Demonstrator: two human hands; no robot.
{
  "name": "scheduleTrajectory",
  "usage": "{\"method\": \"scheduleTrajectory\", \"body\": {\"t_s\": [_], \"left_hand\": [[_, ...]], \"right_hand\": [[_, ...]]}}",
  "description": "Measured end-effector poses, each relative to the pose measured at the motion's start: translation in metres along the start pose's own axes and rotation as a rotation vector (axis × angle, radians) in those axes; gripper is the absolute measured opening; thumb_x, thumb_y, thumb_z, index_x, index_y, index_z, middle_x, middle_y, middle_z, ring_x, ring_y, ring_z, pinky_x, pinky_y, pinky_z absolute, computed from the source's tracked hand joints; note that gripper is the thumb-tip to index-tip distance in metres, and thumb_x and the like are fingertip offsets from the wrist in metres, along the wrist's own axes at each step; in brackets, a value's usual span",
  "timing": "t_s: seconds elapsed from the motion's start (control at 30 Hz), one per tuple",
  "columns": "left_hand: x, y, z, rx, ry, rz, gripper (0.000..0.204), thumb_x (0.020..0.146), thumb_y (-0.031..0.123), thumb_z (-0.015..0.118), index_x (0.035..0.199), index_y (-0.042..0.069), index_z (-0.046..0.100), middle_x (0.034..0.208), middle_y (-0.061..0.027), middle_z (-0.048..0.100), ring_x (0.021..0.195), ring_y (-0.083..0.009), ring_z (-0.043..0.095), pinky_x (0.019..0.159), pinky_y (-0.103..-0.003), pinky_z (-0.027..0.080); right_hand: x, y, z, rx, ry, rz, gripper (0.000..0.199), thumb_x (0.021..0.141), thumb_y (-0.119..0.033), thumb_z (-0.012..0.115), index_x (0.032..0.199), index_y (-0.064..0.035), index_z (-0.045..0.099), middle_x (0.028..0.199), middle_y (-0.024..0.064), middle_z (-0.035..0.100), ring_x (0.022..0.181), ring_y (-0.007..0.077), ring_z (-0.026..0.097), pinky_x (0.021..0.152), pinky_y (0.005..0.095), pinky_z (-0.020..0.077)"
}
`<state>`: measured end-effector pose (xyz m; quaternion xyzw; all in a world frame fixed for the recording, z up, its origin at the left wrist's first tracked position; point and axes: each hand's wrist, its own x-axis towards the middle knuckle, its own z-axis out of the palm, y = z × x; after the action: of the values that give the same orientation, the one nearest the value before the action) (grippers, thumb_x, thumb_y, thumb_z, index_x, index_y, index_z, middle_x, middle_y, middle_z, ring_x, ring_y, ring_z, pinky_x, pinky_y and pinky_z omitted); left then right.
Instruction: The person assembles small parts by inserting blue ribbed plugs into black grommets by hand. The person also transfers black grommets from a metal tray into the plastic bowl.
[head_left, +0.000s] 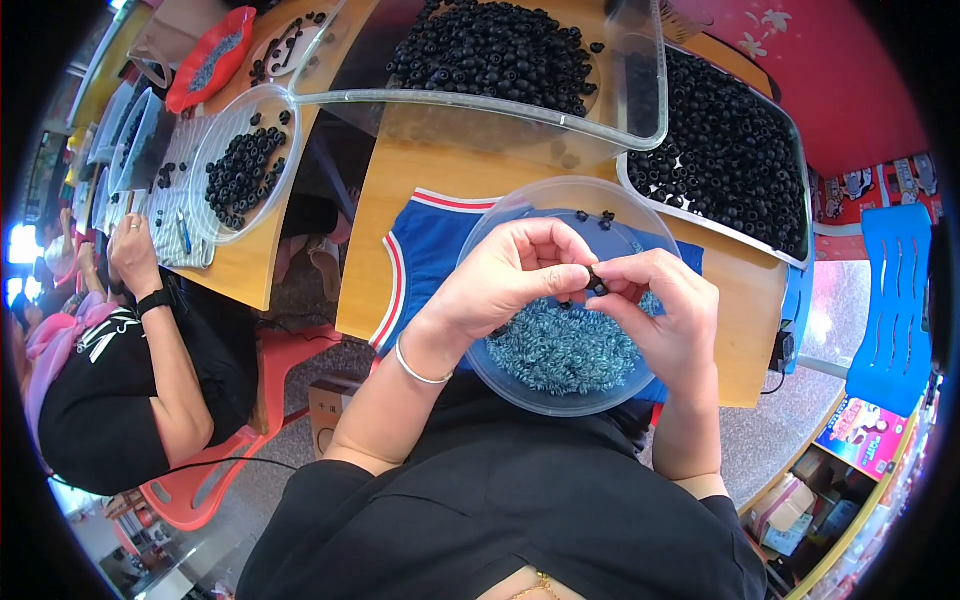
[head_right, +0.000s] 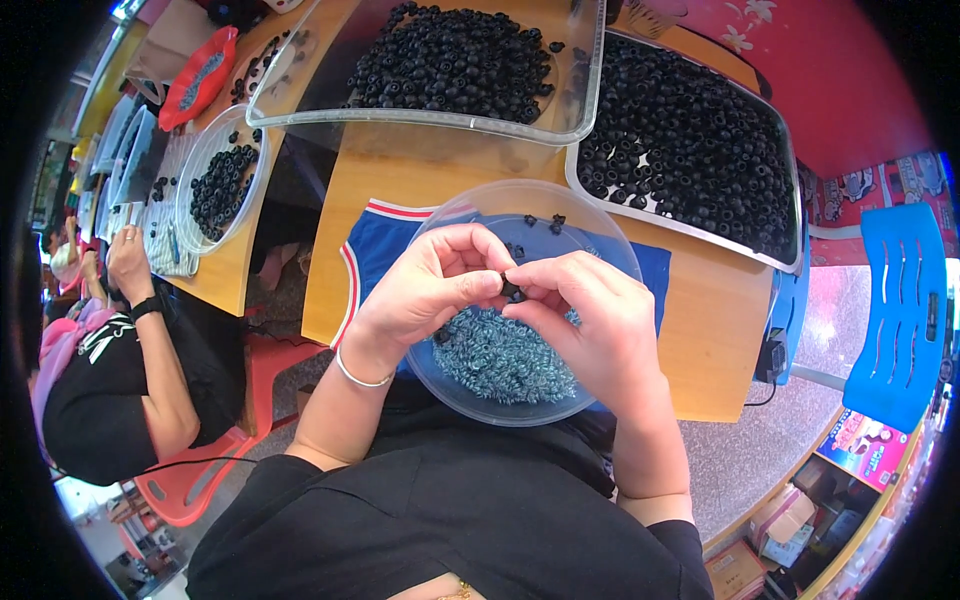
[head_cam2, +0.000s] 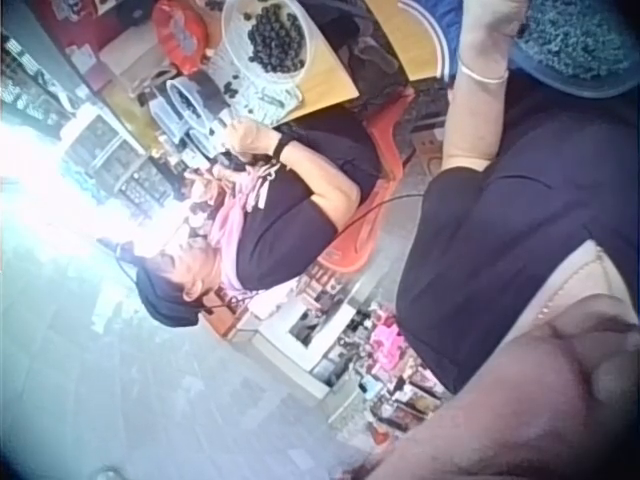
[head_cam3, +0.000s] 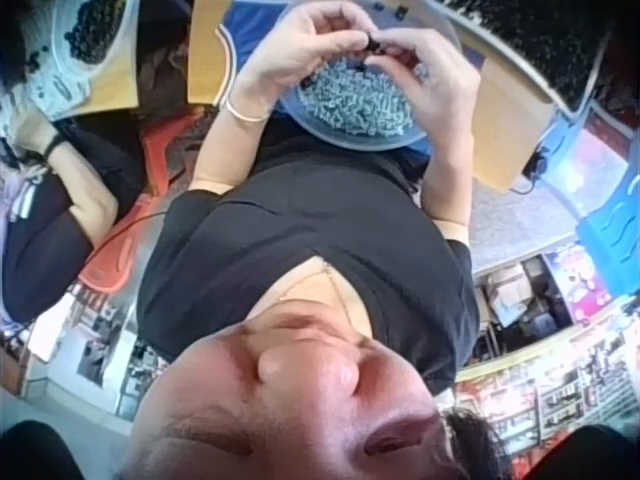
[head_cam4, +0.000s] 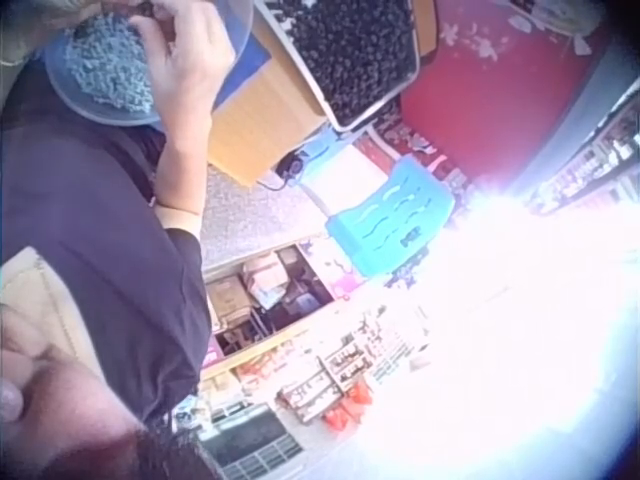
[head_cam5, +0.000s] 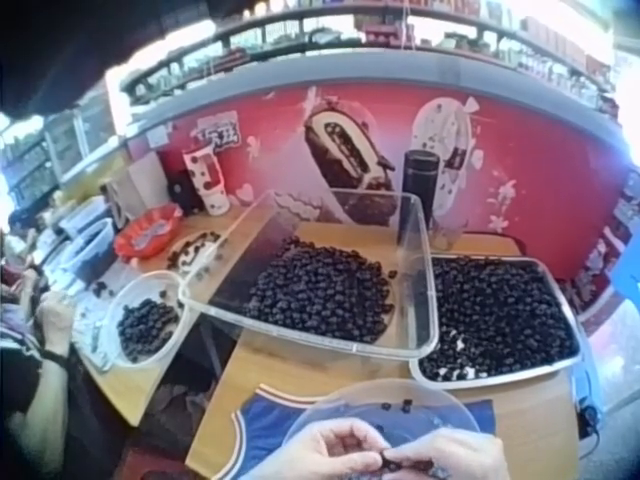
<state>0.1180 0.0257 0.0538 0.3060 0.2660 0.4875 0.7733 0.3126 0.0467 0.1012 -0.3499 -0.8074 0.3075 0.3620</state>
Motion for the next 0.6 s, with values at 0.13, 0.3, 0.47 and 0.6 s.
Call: {"method": "scheduleTrajectory", "body": {"t_s": [0.13, 0.3, 0.47, 0.6], "left_hand": [[0.000, 0.000, 0.000, -0.002, -0.023, -0.013, 0.014, 0.089, 0.011, 0.072, 0.099, 0.003, 0.066, 0.089, -0.0019, 0.067, 0.081, -0.0082, 0.063, 0.075, -0.023, 0.052], [-0.001, 0.000, -0.003, -0.017, -0.039, -0.043, 0.016, 0.089, 0.009, 0.072, 0.102, 0.002, 0.064, 0.088, -0.0022, 0.067, 0.081, -0.0092, 0.063, 0.076, -0.023, 0.052], [-0.001, 0.008, -0.001, 0.042, -0.048, -0.067, 0.046, 0.085, 0.006, 0.075, 0.124, 0.001, 0.051, 0.087, -0.0048, 0.067, 0.080, -0.0107, 0.064, 0.075, -0.024, 0.053], [-0.002, 0.012, -0.001, 0.047, -0.068, -0.079, 0.069, 0.083, 0.005, 0.077, 0.138, 0.001, 0.037, 0.086, -0.0062, 0.066, 0.079, -0.0115, 0.065, 0.074, -0.024, 0.053]], "right_hand": [[-0.001, 0.002, 0.000, 0.050, -0.025, 0.020, 0.032, 0.067, -0.002, 0.083, 0.096, -0.0044, 0.070, 0.076, 0.0039, 0.064, 0.063, 0.0123, 0.062, 0.057, 0.0243, 0.0513], [0.002, -0.002, -0.004, 0.038, -0.158, 0.079, 0.034, 0.067, -0.005, 0.083, 0.099, -0.0066, 0.071, 0.075, 0.0033, 0.062, 0.066, 0.0133, 0.062, 0.057, 0.0261, 0.0495], [0.001, 0.003, -0.002, 0.000, -0.153, 0.005, 0.031, 0.066, -0.011, 0.084, 0.095, -0.0075, 0.072, 0.075, 0.0040, 0.063, 0.067, 0.0166, 0.063, 0.057, 0.0291, 0.0501], [0.002, 0.002, -0.001, -0.060, -0.147, -0.056, 0.028, 0.065, -0.014, 0.084, 0.090, -0.0077, 0.072, 0.075, 0.0046, 0.064, 0.065, 0.0188, 0.064, 0.057, 0.0302, 0.0505]]}}
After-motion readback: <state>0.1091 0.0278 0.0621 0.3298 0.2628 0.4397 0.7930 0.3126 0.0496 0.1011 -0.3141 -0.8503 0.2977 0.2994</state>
